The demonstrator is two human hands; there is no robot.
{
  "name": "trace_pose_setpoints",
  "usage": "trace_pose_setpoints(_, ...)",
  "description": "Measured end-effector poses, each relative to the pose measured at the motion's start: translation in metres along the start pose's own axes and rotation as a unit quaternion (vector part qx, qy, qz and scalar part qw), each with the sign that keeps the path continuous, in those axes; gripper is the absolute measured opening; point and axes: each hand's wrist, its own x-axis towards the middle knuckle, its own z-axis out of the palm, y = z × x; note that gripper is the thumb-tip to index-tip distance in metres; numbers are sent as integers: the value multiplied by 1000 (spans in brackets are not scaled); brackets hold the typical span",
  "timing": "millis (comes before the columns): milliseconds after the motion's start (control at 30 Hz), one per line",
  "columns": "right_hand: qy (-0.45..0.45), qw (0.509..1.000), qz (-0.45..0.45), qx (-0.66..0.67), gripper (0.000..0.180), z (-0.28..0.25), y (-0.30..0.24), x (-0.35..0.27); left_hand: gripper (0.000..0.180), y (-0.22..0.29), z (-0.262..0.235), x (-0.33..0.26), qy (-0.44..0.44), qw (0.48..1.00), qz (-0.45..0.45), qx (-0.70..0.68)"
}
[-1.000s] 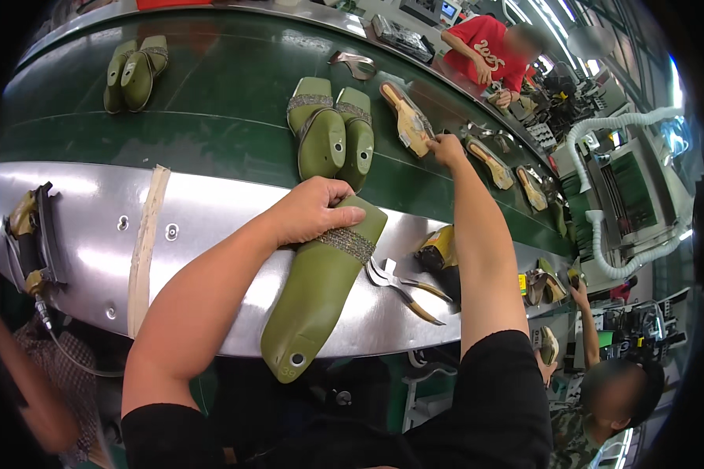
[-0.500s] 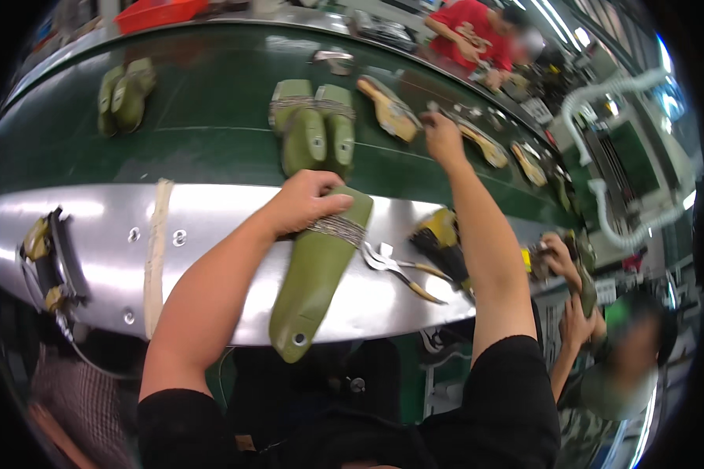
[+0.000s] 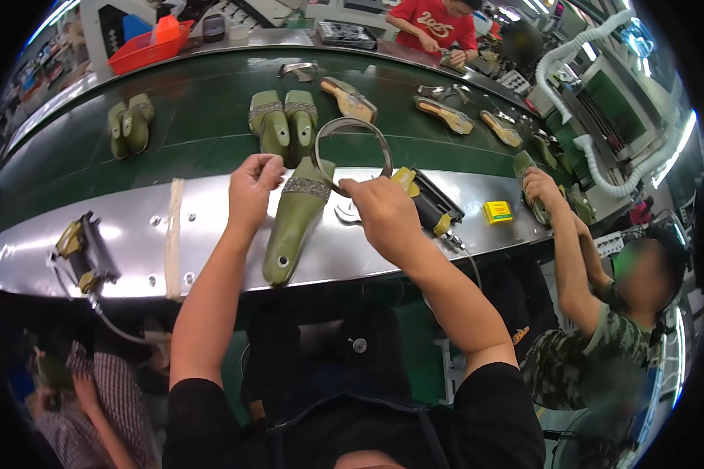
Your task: The person assembles green slipper soles by attaching a decorative strap and securing the sole to the upper using a pneumatic staple gun. The person repeatedly picks up slipper components from a conveyor belt, aligns them, and staples them together before placing the finished product back on the belt.
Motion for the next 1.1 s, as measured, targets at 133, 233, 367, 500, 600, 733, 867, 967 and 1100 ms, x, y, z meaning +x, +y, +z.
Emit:
trace_pose_setpoints(133, -10, 999, -44, 15, 35, -20, -71, -4, 41, 77, 6, -75, -89, 992, -59, -60)
trace_pose_setpoints(233, -11, 997, -45, 60, 35, -34, -112, -11, 42, 114, 0, -109, -86, 985, -103, -109)
trace_pose_setpoints(367, 99, 983, -31, 148, 32, -55, -142, -19, 43, 136, -12, -132, -50, 989, -116, -76)
trace_pose_setpoints(500, 115, 963, 78, 233, 39, -73, -148, -31, 47, 143, -18, -152, -98, 985, -131, -61)
trace_pose_setpoints(600, 77, 917, 188, 343, 53, -75, -147, -33, 46, 156, -14, -157, -175, 954, -226, -92)
trace_pose_setpoints(733, -49, 832, 292, 470, 66, -71, -133, -30, 49, 159, -11, -159, -216, 912, -313, -151)
trace_pose_setpoints(867, -111, 745, 377, 539, 47, -73, -137, -32, 52, 161, -12, -161, -255, 878, -349, -204)
trace_pose_setpoints(967, -78, 732, 404, 543, 40, -73, -136, -35, 61, 170, 3, -171, -166, 929, -295, -147)
trace_pose_setpoints(1100, -62, 710, 425, 558, 40, -69, -134, -37, 43, 171, -6, -179, -149, 968, -200, -38)
